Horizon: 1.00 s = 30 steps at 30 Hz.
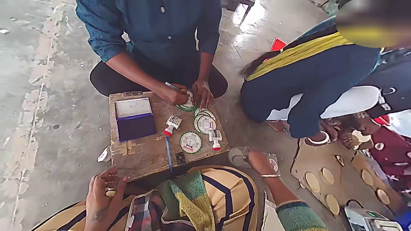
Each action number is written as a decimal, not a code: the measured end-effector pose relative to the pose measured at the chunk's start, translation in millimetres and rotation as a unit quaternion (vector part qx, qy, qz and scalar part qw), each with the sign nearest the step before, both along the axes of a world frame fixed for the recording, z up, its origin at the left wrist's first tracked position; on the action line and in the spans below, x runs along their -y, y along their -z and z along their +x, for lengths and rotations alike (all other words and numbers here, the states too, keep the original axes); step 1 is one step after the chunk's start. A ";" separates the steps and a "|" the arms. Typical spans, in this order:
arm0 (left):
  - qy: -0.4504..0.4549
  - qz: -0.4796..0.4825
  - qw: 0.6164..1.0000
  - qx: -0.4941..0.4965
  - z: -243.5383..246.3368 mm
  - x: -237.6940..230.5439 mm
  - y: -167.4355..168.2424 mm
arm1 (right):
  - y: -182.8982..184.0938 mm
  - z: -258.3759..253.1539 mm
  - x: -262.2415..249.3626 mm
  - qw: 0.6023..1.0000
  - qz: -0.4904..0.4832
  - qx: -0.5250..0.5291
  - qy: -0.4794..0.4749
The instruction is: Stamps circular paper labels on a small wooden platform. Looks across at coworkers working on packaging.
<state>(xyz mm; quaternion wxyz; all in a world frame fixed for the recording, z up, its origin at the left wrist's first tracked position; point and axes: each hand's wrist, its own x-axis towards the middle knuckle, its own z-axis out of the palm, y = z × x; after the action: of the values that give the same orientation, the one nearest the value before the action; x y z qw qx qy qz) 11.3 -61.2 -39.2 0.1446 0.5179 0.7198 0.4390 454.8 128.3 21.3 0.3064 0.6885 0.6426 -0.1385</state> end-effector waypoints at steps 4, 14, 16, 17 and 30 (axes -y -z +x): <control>0.001 -0.009 0.996 0.091 4.7 6.4 -9.7 | -66.3 11.8 49.6 0.952 0.265 -0.146 -0.057; 0.328 -0.159 0.697 0.618 58.0 -17.3 -108.1 | -58.9 -132.5 102.2 0.556 0.418 -0.518 -0.498; 0.272 -0.148 0.715 0.627 50.9 -17.7 -118.6 | -42.9 -158.7 98.7 0.534 0.401 -0.556 -0.495; 0.238 -0.141 0.741 0.612 47.6 -16.3 -119.3 | -34.4 -169.2 97.0 0.538 0.400 -0.568 -0.478; 0.050 -0.253 0.945 0.200 -11.3 -52.1 -51.5 | -10.1 -254.9 60.2 0.897 0.184 -0.398 -0.047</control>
<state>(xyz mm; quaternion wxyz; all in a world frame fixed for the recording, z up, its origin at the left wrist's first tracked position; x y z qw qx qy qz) 0.0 -9.1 12.3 0.4339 0.4012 0.7362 0.3297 199.8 68.1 31.4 -0.1012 0.5887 0.7568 -0.2654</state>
